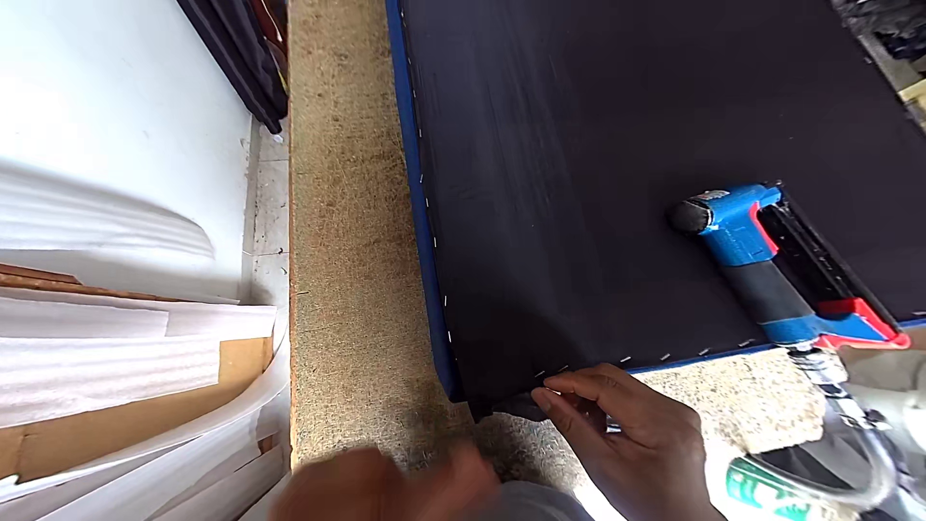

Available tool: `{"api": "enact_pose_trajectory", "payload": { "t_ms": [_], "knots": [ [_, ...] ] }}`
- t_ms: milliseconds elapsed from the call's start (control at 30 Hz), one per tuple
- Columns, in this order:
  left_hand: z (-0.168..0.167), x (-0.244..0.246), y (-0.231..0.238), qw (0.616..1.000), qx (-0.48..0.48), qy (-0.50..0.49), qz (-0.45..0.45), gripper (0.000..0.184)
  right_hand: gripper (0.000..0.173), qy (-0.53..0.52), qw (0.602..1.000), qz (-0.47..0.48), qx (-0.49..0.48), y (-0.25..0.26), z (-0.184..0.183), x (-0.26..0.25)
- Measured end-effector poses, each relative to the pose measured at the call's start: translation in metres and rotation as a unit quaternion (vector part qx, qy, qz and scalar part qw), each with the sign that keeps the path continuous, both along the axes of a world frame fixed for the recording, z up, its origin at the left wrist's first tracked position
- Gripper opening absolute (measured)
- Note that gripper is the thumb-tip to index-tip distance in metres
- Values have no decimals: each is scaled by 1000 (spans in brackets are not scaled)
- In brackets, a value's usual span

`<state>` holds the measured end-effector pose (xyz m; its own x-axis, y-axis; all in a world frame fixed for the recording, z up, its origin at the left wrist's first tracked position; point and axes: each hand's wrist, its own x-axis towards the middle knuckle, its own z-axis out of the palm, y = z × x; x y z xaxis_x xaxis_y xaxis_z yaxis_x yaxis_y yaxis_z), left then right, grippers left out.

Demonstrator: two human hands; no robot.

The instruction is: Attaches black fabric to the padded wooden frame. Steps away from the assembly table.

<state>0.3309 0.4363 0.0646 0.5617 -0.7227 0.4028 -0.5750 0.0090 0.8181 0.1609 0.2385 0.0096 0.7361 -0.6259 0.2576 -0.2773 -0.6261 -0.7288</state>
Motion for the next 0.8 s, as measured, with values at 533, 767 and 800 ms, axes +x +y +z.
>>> {"api": "enact_pose_trajectory", "payload": {
  "t_ms": [533, 767, 800],
  "knots": [
    [-92, 24, -56, 993, -29, -110, -43, 15, 22, 6, 989, 90, -117, -1, -3, 14],
    [-79, 42, -57, 985, 23, -100, -136, 30, 10, -9, 986, 119, -119, -2, -1, 20],
    [-76, 49, -56, 982, 36, -81, -168, 37, 10, -10, 986, 121, -114, -4, 0, 20]
  ]
}}
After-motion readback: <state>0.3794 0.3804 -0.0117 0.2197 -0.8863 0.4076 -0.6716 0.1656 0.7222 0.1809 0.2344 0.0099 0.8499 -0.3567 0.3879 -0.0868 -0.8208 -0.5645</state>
